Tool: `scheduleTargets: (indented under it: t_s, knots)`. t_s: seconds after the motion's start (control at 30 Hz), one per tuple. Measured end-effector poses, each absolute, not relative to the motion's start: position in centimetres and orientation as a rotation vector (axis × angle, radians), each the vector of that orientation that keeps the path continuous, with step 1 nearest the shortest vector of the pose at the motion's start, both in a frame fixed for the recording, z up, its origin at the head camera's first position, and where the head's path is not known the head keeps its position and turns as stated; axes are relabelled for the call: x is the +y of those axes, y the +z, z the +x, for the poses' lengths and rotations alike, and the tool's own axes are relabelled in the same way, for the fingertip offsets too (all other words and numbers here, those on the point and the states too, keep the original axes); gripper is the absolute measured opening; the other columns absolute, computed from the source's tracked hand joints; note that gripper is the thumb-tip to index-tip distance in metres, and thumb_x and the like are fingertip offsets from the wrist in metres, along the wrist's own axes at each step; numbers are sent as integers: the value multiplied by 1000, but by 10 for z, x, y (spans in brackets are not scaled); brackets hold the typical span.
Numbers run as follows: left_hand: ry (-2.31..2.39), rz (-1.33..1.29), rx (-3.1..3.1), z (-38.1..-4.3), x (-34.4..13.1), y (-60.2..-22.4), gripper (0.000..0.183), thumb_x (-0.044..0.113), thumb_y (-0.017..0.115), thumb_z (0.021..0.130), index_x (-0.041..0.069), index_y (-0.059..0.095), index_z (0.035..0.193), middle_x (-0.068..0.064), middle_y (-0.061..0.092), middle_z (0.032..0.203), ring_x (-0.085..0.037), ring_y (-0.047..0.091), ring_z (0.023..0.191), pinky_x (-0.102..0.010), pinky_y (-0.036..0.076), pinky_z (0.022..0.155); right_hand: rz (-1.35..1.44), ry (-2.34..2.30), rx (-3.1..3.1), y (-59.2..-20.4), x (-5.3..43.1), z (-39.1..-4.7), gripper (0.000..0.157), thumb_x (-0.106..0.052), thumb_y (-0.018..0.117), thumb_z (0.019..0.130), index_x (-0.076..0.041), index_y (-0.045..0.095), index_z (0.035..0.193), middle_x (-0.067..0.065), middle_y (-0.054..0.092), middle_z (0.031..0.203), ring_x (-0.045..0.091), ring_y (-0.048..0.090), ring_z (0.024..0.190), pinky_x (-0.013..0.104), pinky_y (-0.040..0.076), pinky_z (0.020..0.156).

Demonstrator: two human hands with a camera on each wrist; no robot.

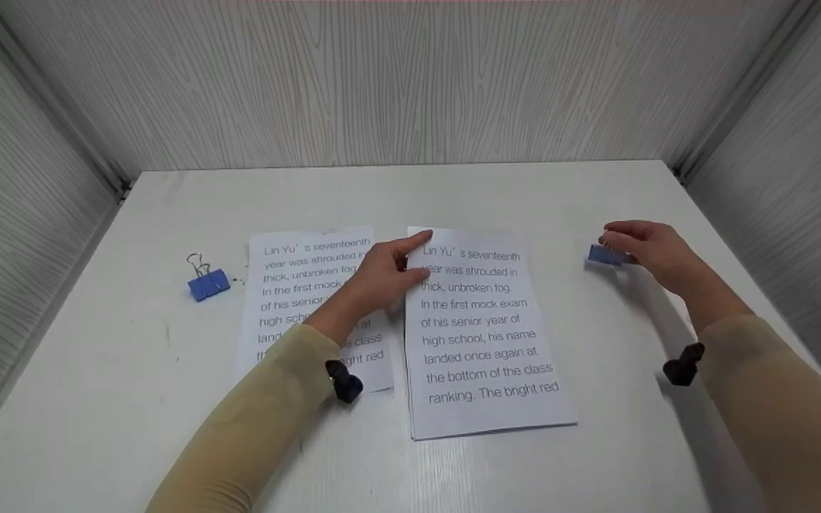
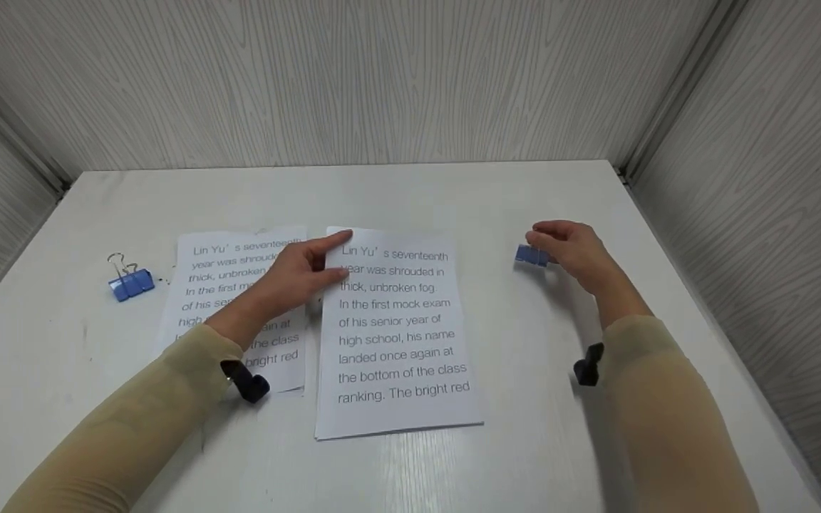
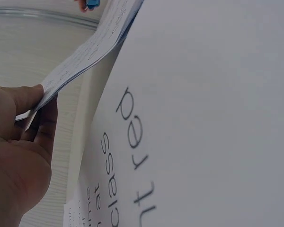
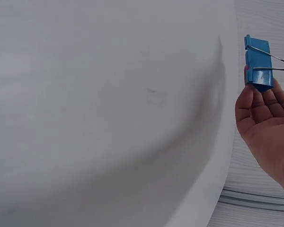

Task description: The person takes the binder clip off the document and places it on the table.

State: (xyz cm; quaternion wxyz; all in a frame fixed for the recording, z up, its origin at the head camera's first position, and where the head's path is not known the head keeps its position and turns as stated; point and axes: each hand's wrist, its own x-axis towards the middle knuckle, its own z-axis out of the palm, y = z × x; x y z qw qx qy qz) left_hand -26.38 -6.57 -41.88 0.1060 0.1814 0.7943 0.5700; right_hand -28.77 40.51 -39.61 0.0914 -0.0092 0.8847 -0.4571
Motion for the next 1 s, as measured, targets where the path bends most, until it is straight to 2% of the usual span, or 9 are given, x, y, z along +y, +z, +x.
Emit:
scheduleTargets:
  t_s: [0.2,0.3,0.43,0.53,0.63,0.8,1.0]
  knots:
    - [1688,516,2329,-266,-66,-422,67,11,71,102,26,46,162,1,74,120,-20,72,92,-29,58,77,-45,-1240,2657,-402,412,-284,71,-59,57,106,-9,52,157,3,63,146,7,56,122,15,47,98]
    - [1687,524,2330,-267,-66,-424,67,11,71,102,25,46,163,1,73,123,-19,72,93,-29,58,77,-40,-1184,2661,-404,415,-284,73,-61,57,105,-11,52,157,5,62,147,11,53,124,26,44,107]
    - [1682,521,2331,-268,-65,-426,67,11,71,102,25,45,163,2,72,126,-19,72,94,-29,58,79,-29,-1189,2619,-406,417,-284,72,-58,58,105,-12,50,160,10,54,156,18,47,137,46,33,122]
    - [1687,518,2321,-268,-65,-428,67,10,70,103,24,45,163,3,72,128,-19,73,96,-30,59,80,-16,-1208,2592,-407,418,-283,71,-56,60,106,-13,47,161,13,50,160,24,41,146,53,25,126]
    - [1694,518,2306,-268,-65,-429,67,10,69,103,24,44,164,2,71,131,-19,74,98,-31,60,83,-2,-1208,2590,-408,417,-283,71,-56,59,106,-15,46,162,13,49,161,27,42,144,54,26,126]
    - [1667,505,2316,-268,-64,-429,67,11,68,104,23,42,165,1,68,138,-17,73,104,-31,58,93,15,-1175,2623,-408,416,-280,72,-61,57,105,-19,48,162,10,52,156,26,49,129,47,37,116]
    - [1583,471,2381,-269,-64,-430,67,14,66,105,22,39,166,-1,66,142,-13,70,109,-33,53,103,20,-1214,2593,-411,415,-279,76,-62,58,104,-18,45,164,9,47,161,25,48,135,45,37,116]
